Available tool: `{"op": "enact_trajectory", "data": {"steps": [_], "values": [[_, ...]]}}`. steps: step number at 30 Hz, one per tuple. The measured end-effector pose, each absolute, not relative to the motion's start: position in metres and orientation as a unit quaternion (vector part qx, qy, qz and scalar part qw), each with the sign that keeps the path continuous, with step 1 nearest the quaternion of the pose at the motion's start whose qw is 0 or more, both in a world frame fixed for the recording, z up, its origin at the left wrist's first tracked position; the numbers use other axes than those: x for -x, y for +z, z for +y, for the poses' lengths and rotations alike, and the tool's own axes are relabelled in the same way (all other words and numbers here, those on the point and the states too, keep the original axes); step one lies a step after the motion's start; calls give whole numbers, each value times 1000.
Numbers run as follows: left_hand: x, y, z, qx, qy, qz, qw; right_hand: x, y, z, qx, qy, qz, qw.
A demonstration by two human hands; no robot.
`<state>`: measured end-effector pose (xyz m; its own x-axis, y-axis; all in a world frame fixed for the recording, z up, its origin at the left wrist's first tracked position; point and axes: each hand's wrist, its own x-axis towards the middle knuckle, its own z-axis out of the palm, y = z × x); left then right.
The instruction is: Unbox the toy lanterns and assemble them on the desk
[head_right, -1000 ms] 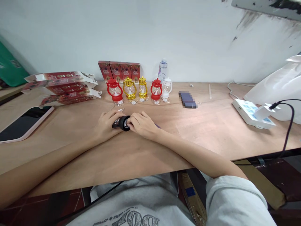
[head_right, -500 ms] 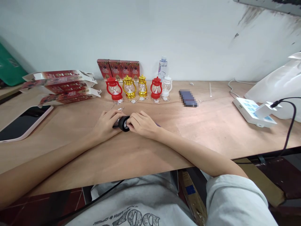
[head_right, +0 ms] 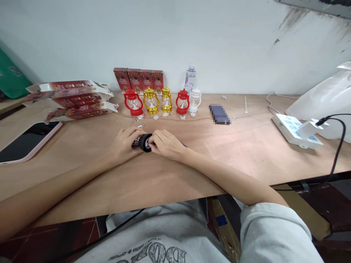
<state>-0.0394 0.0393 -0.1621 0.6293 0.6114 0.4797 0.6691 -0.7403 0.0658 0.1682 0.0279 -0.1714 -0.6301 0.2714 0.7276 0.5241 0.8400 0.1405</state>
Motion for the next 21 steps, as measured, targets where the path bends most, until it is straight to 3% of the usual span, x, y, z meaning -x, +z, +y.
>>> {"op": "enact_trajectory", "data": {"steps": [21], "values": [[41,-163,39,898,-256,-353,55,-171,-166,21,207,-92,-892,391]]}}
